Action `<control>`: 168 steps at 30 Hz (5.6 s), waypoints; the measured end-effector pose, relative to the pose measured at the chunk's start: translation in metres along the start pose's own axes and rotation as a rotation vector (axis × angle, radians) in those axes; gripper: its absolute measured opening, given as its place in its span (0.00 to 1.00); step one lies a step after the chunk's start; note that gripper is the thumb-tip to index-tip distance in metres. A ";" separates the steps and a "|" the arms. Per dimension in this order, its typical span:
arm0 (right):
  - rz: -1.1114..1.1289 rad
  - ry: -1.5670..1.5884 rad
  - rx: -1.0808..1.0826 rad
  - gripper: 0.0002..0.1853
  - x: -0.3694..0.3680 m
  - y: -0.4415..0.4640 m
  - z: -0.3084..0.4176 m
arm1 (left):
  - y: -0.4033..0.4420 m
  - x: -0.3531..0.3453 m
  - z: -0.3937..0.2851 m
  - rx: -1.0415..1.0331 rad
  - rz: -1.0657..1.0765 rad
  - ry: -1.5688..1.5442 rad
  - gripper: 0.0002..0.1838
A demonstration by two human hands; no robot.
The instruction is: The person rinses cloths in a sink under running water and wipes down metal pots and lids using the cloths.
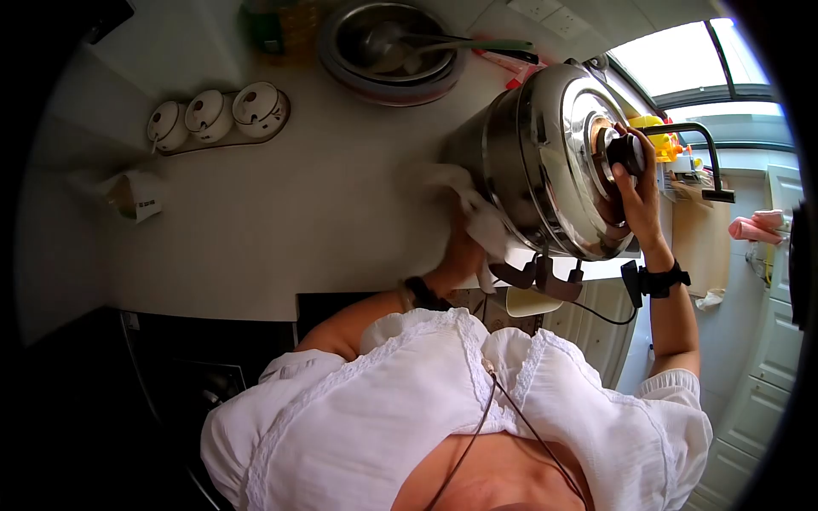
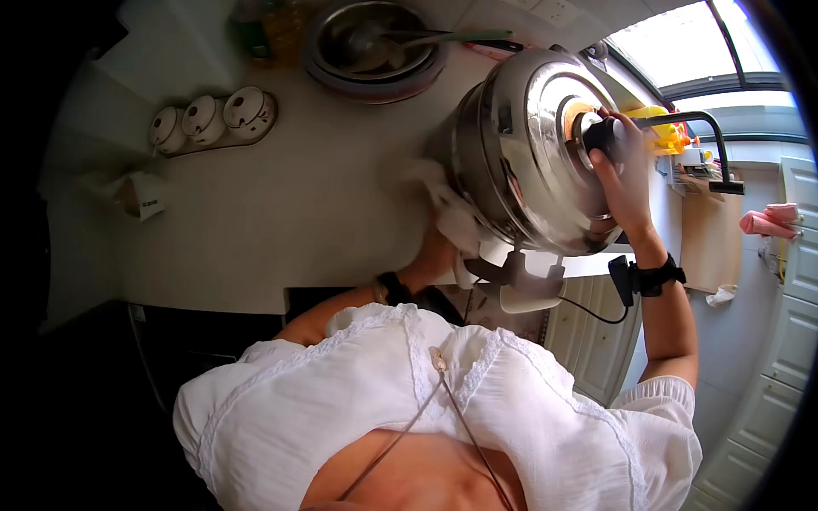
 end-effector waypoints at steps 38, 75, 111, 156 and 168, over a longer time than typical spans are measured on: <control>0.006 0.150 -0.005 0.31 0.001 -0.002 0.006 | 0.178 0.022 -0.072 -0.245 0.195 1.275 0.19; -0.097 -0.092 0.085 0.32 0.007 -0.001 -0.004 | 0.342 0.020 -0.115 0.392 0.642 -0.339 0.18; -0.218 -0.055 0.050 0.33 0.030 -0.018 0.005 | 0.004 -0.017 -0.241 -0.495 0.285 0.513 0.27; -0.102 1.866 0.056 0.26 -0.057 -0.195 -0.057 | 0.057 -0.082 -0.312 0.308 0.658 0.382 0.28; 0.290 1.617 -0.269 0.19 -0.220 0.015 -0.223 | 0.103 -0.072 -0.246 0.132 0.209 1.182 0.49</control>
Point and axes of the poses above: each hand's wrist, its own y-axis towards the middle knuckle, its own x-axis out of the back of the hand, z = x × y, the point moved 4 cm from there along y, towards the middle knuckle, and after that the axes turned 11 degrees about -y, right-handed, at the moved point
